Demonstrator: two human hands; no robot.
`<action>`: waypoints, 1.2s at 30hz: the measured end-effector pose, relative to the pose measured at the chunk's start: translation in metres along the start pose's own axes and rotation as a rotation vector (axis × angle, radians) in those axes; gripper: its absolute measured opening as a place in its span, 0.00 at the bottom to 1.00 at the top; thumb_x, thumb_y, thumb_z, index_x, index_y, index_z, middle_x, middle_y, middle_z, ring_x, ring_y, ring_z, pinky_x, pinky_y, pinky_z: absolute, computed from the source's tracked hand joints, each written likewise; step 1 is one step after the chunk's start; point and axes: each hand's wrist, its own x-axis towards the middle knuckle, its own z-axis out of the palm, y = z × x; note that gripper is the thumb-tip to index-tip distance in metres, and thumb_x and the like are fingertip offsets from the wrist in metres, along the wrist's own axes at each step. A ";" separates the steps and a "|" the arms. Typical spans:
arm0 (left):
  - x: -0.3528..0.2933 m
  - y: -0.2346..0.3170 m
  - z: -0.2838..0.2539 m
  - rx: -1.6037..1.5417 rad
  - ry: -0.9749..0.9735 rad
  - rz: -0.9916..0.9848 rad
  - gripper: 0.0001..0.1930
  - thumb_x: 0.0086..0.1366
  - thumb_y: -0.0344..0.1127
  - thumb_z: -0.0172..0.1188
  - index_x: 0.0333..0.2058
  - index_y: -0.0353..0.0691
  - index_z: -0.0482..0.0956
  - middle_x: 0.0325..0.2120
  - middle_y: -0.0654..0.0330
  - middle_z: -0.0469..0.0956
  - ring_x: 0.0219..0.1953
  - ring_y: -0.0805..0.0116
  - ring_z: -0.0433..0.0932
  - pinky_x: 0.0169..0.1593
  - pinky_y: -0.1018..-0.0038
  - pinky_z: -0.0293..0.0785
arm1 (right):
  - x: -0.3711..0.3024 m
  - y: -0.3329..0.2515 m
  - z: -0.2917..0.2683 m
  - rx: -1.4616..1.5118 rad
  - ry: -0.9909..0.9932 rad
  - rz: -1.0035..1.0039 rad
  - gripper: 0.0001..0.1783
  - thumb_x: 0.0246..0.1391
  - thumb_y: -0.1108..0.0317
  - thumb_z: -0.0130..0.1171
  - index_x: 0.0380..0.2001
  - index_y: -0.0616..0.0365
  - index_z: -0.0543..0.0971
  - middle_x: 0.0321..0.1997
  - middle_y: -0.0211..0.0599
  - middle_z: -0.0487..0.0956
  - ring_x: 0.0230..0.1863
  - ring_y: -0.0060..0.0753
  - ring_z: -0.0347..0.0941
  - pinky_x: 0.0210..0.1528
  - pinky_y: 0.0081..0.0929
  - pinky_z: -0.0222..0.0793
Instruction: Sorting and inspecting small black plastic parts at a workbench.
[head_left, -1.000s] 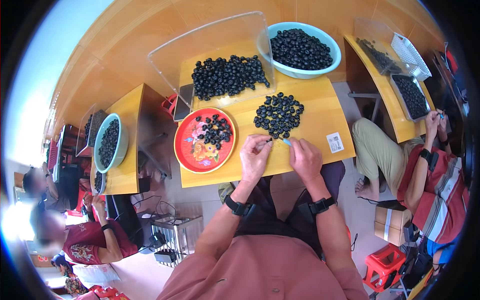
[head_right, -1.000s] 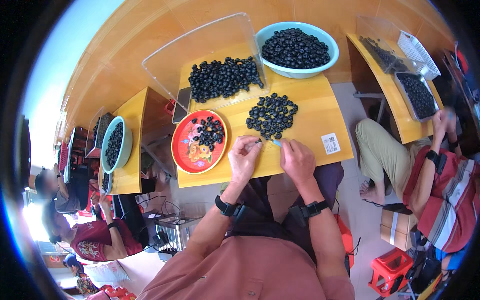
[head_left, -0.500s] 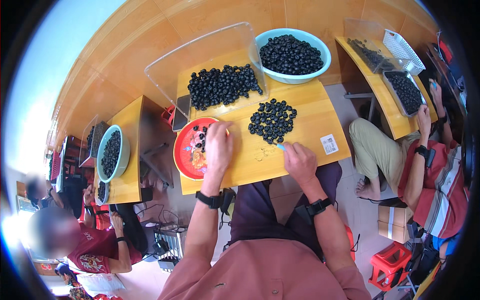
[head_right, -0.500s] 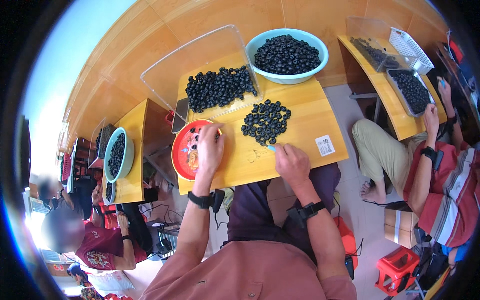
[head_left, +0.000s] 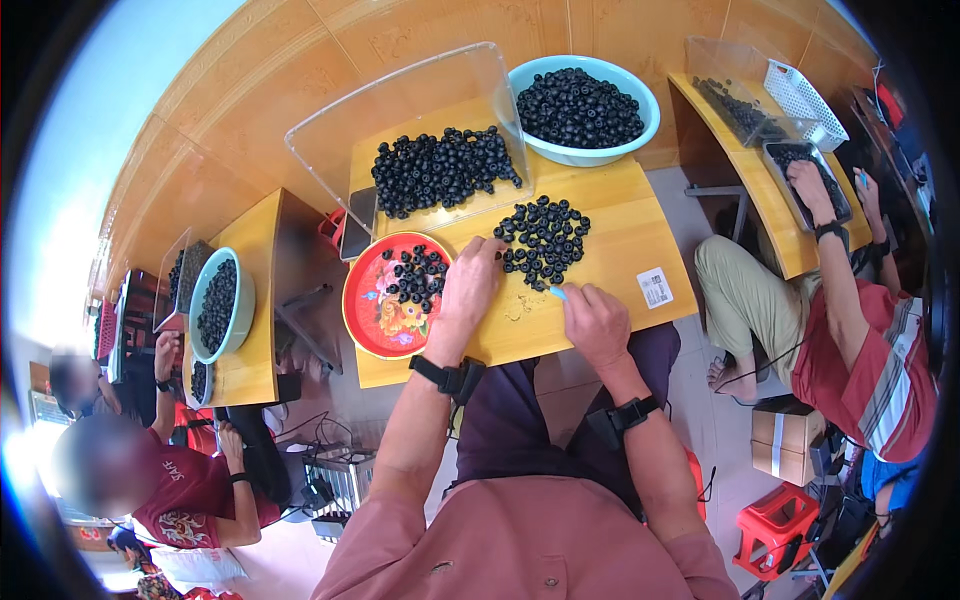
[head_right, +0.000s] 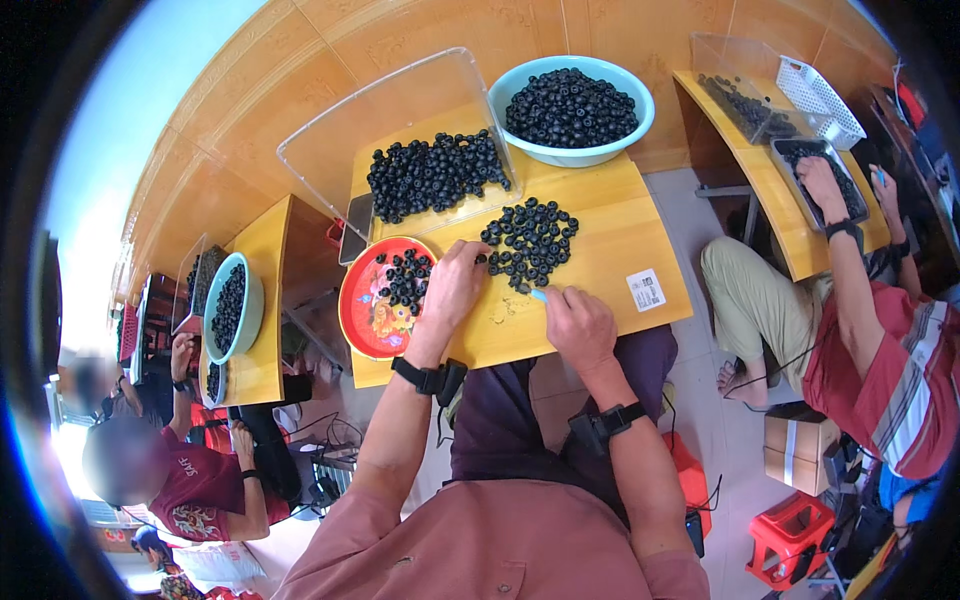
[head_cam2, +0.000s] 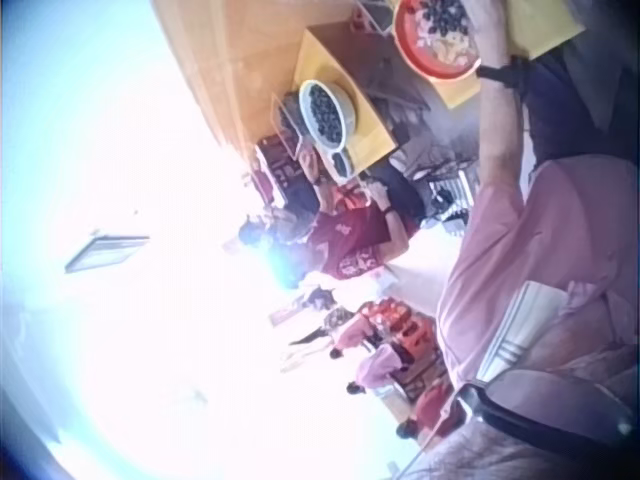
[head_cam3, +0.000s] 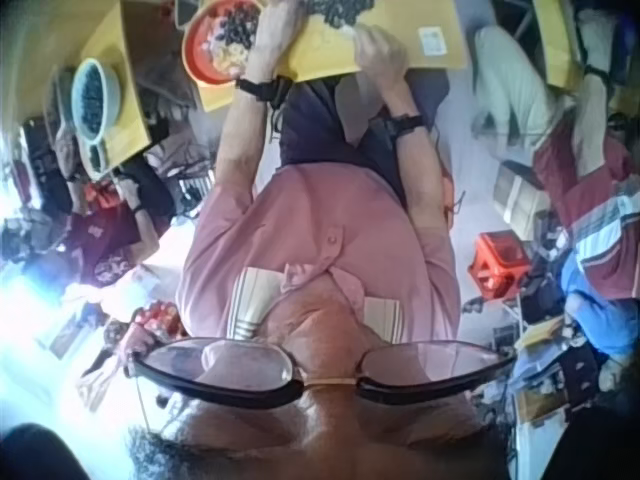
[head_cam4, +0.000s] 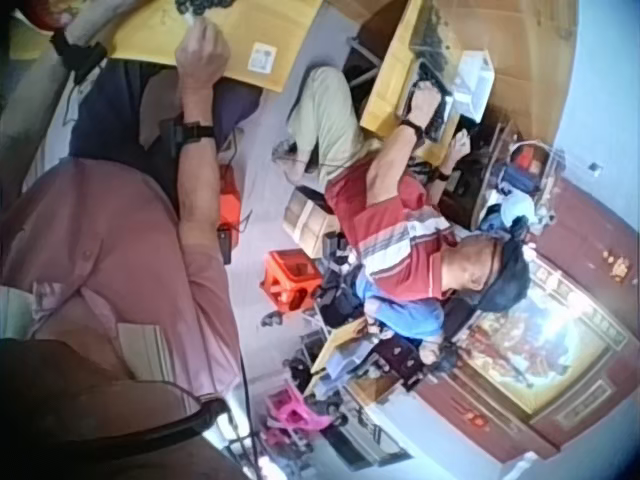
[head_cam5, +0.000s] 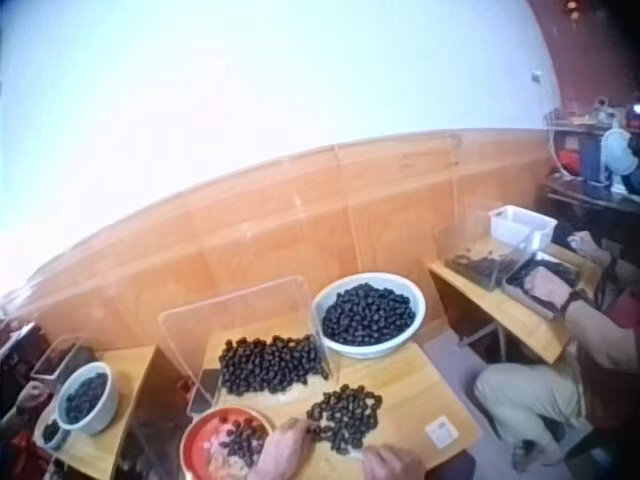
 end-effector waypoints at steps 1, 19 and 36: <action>-0.004 0.004 0.000 -0.003 -0.006 0.000 0.12 0.60 0.22 0.64 0.44 0.36 0.83 0.39 0.49 0.82 0.40 0.49 0.84 0.45 0.60 0.81 | -0.001 0.000 0.001 0.013 0.007 -0.003 0.07 0.53 0.72 0.65 0.38 0.56 0.83 0.25 0.36 0.74 0.26 0.43 0.76 0.28 0.40 0.72; -0.062 0.047 0.047 -0.553 0.182 -0.273 0.15 0.61 0.25 0.73 0.47 0.36 0.83 0.35 0.58 0.84 0.34 0.71 0.83 0.41 0.74 0.80 | 0.002 -0.003 -0.002 0.011 -0.011 -0.032 0.05 0.56 0.70 0.64 0.36 0.54 0.82 0.24 0.34 0.73 0.26 0.39 0.77 0.28 0.37 0.73; -0.062 0.045 0.049 -0.560 0.200 -0.209 0.15 0.60 0.23 0.71 0.47 0.37 0.84 0.32 0.57 0.79 0.31 0.67 0.81 0.37 0.72 0.80 | 0.002 -0.001 0.000 0.027 -0.052 -0.098 0.05 0.56 0.70 0.64 0.37 0.55 0.83 0.24 0.34 0.73 0.26 0.39 0.76 0.28 0.36 0.72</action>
